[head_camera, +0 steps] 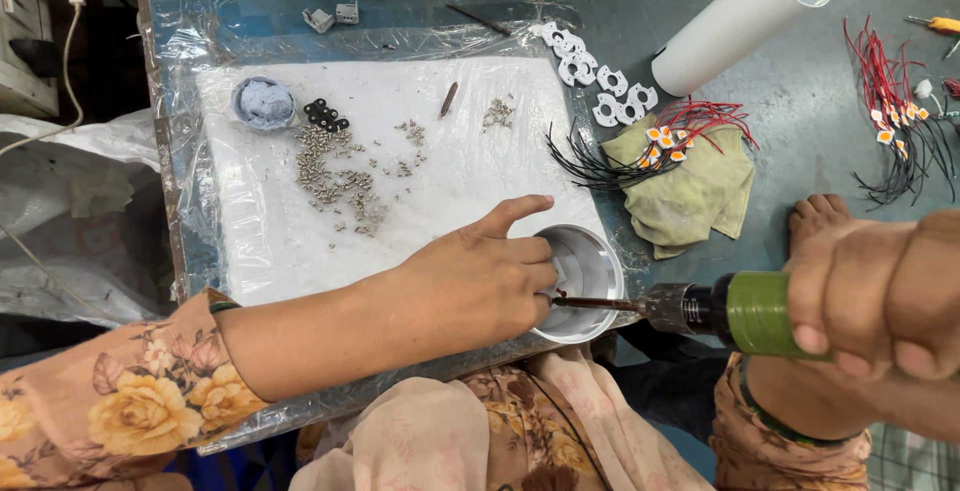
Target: The person uses a power drill to secure a small LED module inside a white cylindrical housing. They then insert wires through the housing and connect them to the LED, completing the assembly of one unit.
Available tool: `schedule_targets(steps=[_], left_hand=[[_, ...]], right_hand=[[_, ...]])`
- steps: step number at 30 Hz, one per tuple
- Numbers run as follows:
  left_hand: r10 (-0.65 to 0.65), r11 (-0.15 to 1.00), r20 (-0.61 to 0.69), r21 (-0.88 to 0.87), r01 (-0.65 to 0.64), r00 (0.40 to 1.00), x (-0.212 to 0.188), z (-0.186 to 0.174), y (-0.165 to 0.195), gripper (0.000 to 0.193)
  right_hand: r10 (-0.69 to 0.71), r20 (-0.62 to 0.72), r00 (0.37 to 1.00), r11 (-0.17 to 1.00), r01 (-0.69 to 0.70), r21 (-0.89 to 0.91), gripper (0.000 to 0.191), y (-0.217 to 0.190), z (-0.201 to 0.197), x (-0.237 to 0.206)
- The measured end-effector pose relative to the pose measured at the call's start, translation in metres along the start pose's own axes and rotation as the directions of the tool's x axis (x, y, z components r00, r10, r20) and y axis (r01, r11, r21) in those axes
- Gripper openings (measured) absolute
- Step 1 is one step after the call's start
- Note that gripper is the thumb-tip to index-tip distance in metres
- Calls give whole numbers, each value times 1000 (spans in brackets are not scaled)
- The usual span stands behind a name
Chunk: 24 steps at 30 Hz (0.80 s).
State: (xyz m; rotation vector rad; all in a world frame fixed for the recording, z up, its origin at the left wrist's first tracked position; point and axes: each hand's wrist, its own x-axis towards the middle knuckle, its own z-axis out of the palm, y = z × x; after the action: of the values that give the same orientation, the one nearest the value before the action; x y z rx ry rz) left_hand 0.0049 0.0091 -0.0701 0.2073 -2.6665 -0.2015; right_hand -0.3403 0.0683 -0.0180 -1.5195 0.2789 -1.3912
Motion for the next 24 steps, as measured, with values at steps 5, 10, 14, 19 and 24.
schedule_targets(steps=[5,10,14,19,24], left_hand=[[-4,1000,-14,25,4,1000,-1,2,0,10],[-8,1000,-19,12,8,1000,-1,4,1,10],[-25,1000,8,11,24,1000,-2,4,2,10],[-58,998,10,-8,58,998,2,2,6,10],[-81,996,135,59,74,987,6,-1,11,10]], right_hand=[[-13,-13,1000,998,12,-58,25,-2,5,1],[22,87,996,999,-19,-37,27,0,8,9],[33,65,997,998,-30,-56,27,-2,9,10],[37,97,995,998,-31,-57,29,0,7,10],[29,113,993,997,-21,-72,31,6,10,15]])
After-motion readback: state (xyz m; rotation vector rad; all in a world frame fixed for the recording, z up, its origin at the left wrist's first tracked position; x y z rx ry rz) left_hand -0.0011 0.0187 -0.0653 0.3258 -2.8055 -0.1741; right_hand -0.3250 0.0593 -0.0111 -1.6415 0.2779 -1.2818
